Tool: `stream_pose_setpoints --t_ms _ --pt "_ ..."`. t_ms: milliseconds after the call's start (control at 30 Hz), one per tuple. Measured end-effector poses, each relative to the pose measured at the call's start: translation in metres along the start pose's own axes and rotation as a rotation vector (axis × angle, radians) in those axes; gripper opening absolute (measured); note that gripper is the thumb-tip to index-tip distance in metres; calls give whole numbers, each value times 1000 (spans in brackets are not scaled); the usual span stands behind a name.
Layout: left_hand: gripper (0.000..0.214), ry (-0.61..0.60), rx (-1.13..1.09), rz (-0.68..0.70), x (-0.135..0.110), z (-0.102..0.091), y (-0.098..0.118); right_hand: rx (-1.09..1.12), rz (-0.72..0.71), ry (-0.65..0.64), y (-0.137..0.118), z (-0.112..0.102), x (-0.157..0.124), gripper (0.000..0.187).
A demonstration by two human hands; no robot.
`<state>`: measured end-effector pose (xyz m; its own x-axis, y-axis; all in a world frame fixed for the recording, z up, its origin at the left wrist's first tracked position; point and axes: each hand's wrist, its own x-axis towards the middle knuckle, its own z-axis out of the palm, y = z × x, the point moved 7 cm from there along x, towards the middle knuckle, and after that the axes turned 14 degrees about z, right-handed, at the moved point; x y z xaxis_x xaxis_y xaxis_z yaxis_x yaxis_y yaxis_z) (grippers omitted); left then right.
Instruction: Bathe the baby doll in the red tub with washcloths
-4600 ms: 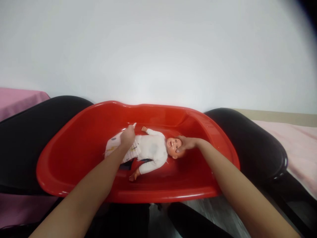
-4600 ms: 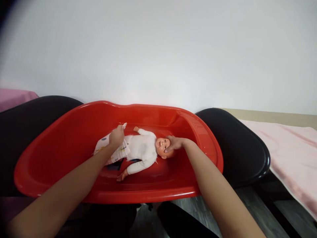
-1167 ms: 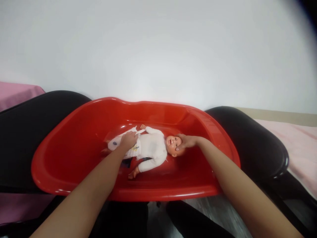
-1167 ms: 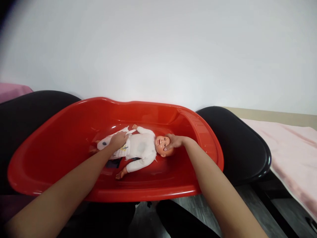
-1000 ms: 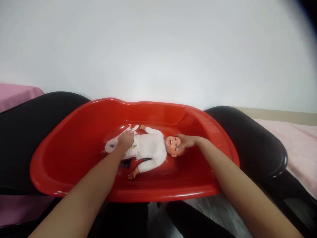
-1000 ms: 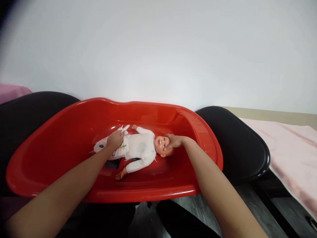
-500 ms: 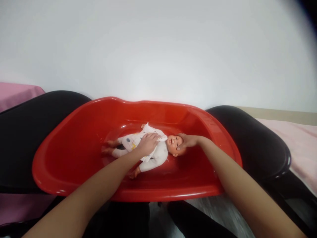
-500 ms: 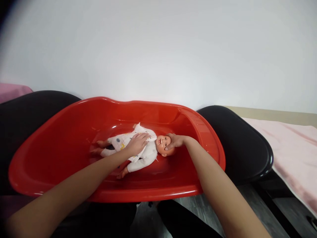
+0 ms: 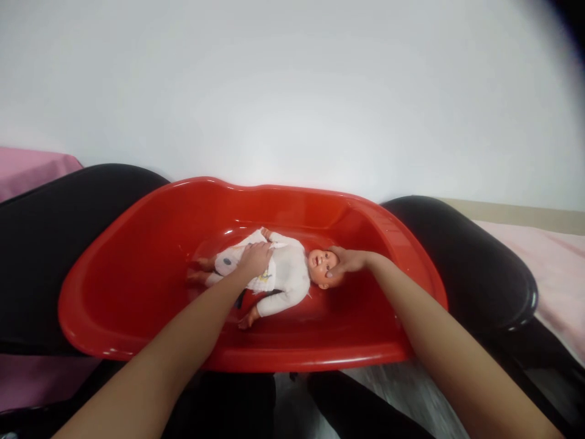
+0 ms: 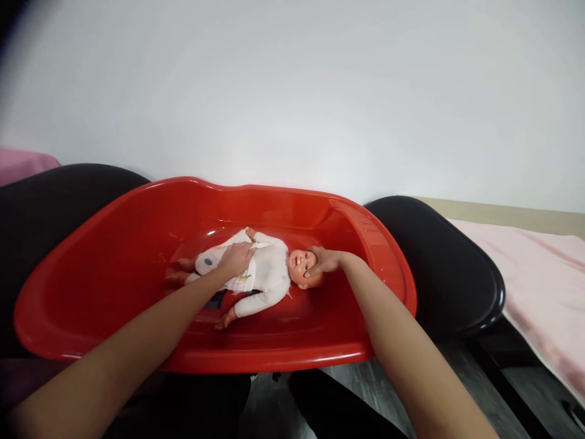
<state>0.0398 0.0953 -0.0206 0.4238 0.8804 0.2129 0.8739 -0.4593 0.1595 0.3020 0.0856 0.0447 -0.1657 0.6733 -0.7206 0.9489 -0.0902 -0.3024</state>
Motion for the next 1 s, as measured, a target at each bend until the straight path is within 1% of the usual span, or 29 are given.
stream_pose_setpoints --t_ms 167,333,400,467,533,567,600,667,733,800,867,933,1000 --pt "44 -31 16 -118 -7 -1 -28 -14 11 22 -1 0 0 103" --pt "46 -46 15 -272 -21 -2 -60 2 4 28 -1 0 0 99" --pt "47 -32 36 -375 -33 -4 -76 8 -2 19 -1 -1 0 98" --pt "49 10 54 -521 -47 -8 -93 5 -11 10 1 -1 2 100" --pt "50 78 42 -660 -59 -15 -105 3 -14 4 3 -1 5 100" --pt "51 125 24 -709 -61 -20 -109 6 -15 5 4 -2 6 100" --pt "51 181 1 -743 -61 -26 -110 11 -16 8 5 -2 8 100" --pt "51 310 -43 -769 -54 -41 -105 35 -32 18 6 -1 10 100" --pt "51 428 -87 -749 -42 -59 -91 65 -71 16 4 1 10 99" --pt "51 513 -125 -692 -30 -77 -73 78 -100 18 2 4 8 99" --pt "52 567 -154 -628 -22 -94 -56 37 -92 84 2 2 4 101" --pt "51 596 -196 -582 -21 -109 -44 -39 -27 183 4 -5 -4 108" --pt "51 608 -249 -546 -23 -124 -37 -60 -14 296 4 -14 -24 112"
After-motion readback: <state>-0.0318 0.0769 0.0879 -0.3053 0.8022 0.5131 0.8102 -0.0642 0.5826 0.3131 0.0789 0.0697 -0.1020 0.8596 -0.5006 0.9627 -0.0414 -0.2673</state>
